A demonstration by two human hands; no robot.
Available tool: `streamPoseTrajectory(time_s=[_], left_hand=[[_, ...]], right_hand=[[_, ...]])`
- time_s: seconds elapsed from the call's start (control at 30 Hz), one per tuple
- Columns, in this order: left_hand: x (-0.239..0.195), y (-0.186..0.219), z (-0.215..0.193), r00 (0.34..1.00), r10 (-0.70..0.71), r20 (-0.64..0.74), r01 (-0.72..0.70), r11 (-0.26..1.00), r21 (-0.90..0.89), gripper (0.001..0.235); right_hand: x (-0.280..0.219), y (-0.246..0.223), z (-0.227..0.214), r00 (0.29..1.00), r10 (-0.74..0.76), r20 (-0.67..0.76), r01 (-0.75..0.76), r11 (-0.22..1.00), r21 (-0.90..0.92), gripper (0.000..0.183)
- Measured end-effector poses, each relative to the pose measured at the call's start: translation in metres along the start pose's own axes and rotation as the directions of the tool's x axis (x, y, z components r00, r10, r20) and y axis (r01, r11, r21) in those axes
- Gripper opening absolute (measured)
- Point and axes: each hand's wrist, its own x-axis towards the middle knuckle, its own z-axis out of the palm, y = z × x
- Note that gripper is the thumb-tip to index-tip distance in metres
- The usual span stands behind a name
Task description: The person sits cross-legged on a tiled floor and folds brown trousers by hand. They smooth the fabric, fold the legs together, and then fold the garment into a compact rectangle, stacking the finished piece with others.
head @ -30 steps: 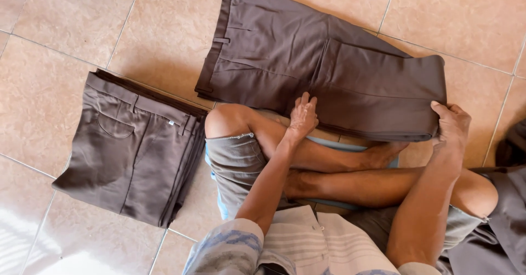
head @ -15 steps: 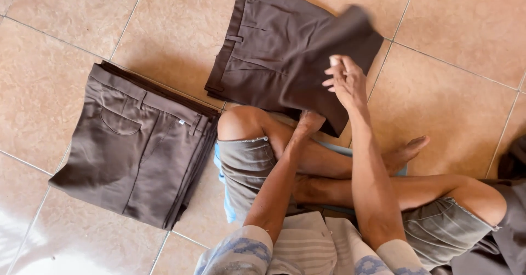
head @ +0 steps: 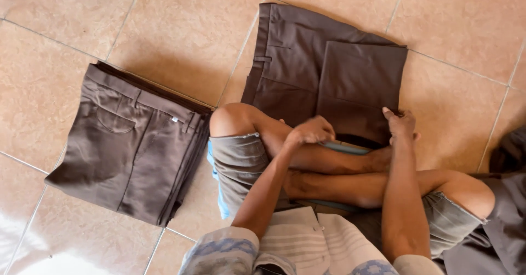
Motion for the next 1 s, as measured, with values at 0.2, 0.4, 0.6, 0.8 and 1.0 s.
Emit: streamPoseTrajectory(time_s=[0.2, 0.4, 0.6, 0.8, 1.0], left_hand=[[0.193, -0.131, 0.073, 0.708, -0.195, -0.679, 0.261, 0.965, -0.006, 0.063], [0.256, -0.120, 0.112, 0.596, -0.179, -0.783, 0.276, 0.961, -0.010, 0.031], [0.221, -0.155, 0.004, 0.301, 0.170, -0.938, 0.405, 0.868, 0.288, 0.041], [0.218, -0.290, -0.091, 0.441, -0.461, -0.770, 0.559, 0.812, -0.166, 0.037], [0.260, -0.325, -0.064, 0.323, -0.364, -0.874, 0.591, 0.799, -0.114, 0.034]], right_hand=[[-0.002, -0.010, -0.006, 0.966, 0.209, 0.149, -0.186, 0.971, -0.153, 0.069], [0.051, 0.046, 0.012, 0.957, 0.239, 0.166, -0.229, 0.970, -0.075, 0.076], [-0.011, -0.025, 0.002, 0.967, 0.179, 0.181, -0.237, 0.892, 0.384, 0.057], [-0.003, -0.022, 0.039, 0.930, 0.181, 0.321, -0.249, 0.951, 0.185, 0.050], [-0.007, -0.020, 0.104, 0.992, -0.063, 0.111, 0.083, 0.980, -0.181, 0.055]])
